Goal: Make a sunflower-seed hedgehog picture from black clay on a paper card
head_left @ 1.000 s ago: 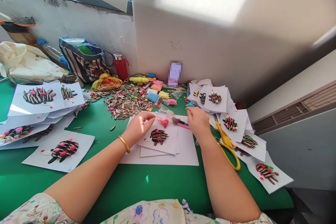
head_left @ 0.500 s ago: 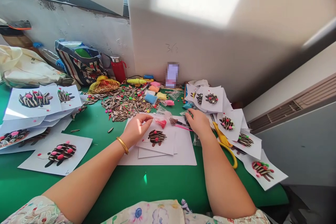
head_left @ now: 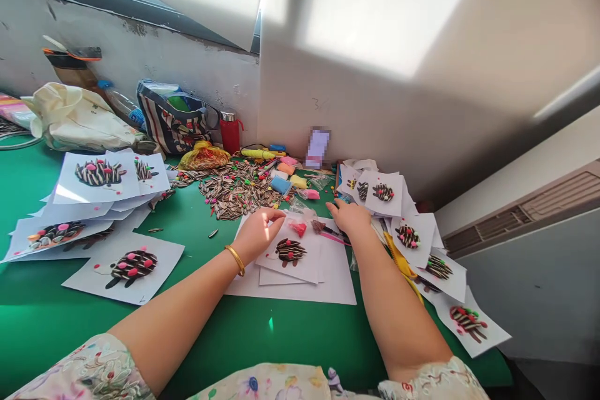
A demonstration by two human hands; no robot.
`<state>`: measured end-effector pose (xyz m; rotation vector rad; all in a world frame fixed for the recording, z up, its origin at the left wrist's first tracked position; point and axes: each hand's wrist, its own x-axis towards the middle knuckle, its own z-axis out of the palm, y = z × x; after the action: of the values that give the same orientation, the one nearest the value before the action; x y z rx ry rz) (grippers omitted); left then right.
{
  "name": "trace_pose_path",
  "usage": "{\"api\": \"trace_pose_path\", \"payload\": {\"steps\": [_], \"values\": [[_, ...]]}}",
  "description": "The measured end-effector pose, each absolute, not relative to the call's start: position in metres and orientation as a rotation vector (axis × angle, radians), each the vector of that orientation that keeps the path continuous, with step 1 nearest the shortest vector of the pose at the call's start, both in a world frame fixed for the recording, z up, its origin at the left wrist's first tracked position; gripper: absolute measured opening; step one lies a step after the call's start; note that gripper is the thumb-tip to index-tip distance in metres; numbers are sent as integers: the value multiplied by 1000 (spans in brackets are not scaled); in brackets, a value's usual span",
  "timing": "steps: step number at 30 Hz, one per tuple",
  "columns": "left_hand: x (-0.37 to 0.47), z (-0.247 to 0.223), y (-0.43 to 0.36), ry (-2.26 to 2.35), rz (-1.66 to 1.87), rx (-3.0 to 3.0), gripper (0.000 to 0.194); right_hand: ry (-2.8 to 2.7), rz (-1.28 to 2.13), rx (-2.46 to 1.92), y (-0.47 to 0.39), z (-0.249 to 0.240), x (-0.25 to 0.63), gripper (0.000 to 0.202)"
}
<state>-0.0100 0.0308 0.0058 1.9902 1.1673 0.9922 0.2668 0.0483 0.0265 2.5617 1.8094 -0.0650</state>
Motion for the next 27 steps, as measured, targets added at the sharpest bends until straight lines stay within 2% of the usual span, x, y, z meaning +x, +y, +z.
{"api": "trace_pose_path", "payload": {"steps": [10, 11, 15, 18, 22, 27], "values": [[-10, 9, 29, 1150, 1014, 2024, 28, 2014, 218, 2627, 37, 26, 256, 19], [-10, 8, 29, 1145, 1017, 2025, 28, 2045, 207, 2661, 36, 26, 256, 19], [-10, 8, 29, 1143, 1027, 1989, 27, 2460, 6, 2744, 27, 31, 251, 40], [-7, 10, 27, 1105, 1084, 1910, 27, 2919, -323, 2548, 12, 36, 238, 36], [-2, 17, 20, 1005, 1131, 1792, 26, 3192, -692, 2259, -10, 39, 213, 32], [6, 21, 13, 903, 1145, 1627, 20, 3286, -755, 2127, -24, 32, 198, 32]]}}
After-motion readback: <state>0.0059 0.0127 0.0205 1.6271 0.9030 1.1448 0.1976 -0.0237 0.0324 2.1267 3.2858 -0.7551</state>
